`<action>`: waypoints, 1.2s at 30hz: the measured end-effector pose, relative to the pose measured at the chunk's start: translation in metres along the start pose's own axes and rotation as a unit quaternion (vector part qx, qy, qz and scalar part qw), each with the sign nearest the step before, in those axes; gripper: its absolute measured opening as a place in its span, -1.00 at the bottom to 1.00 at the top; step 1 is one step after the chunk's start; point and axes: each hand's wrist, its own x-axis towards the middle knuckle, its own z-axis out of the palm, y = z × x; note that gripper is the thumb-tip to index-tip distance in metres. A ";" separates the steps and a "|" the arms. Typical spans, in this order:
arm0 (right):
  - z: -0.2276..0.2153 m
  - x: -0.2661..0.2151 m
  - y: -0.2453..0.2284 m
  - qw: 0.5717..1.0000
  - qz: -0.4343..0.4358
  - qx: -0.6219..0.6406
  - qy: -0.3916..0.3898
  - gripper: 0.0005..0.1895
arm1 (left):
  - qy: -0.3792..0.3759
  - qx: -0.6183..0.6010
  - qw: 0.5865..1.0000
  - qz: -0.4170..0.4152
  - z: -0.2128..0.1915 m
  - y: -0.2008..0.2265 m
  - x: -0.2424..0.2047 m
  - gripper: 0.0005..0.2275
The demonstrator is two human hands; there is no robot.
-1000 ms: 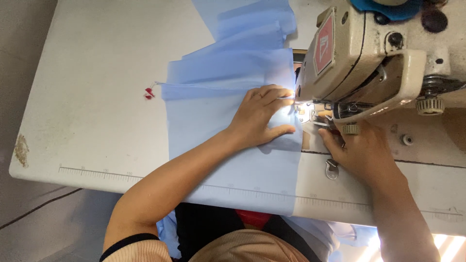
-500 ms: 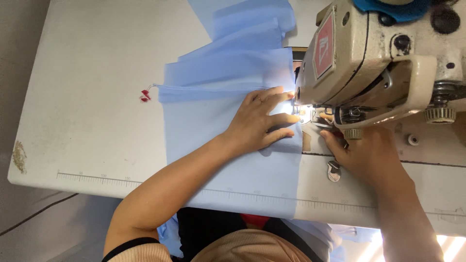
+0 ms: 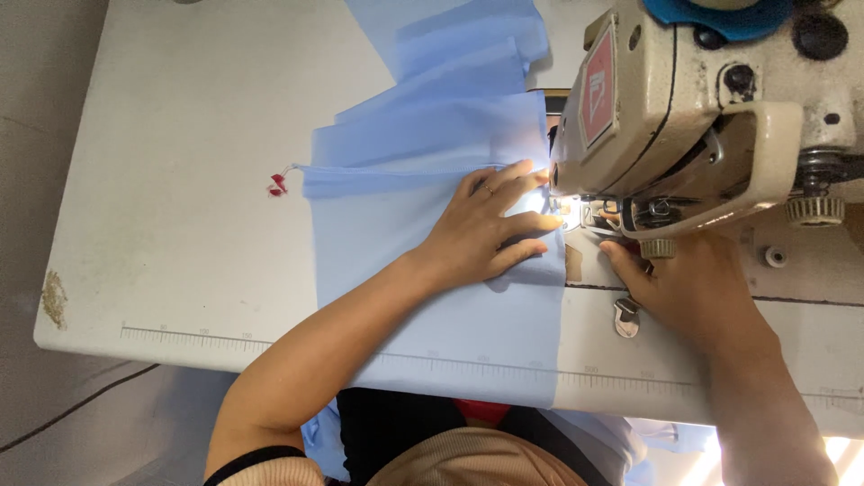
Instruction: Folding light blue fabric into pleats on a sewing machine table
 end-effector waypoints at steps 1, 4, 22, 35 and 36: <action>0.000 0.000 0.000 1.000 -0.001 0.000 0.000 -0.65 | 0.001 0.000 1.000 -0.001 -0.001 -0.001 0.000 -0.81; 0.001 -0.001 0.001 0.997 -0.048 -0.005 0.056 -0.62 | -0.025 -0.017 1.000 -0.007 0.001 -0.003 0.000 -0.81; 0.016 -0.006 0.013 0.982 -0.125 -0.093 0.106 -0.63 | -0.033 -0.072 0.997 -0.011 -0.008 -0.006 0.002 -0.84; 0.006 -0.003 0.006 0.997 -0.050 -0.057 0.012 -0.68 | -0.017 -0.052 0.998 0.005 -0.004 -0.010 0.002 -0.85; 0.009 -0.004 0.009 0.991 -0.102 -0.062 0.066 -0.65 | -0.013 -0.054 0.998 0.009 -0.004 -0.009 0.002 -0.86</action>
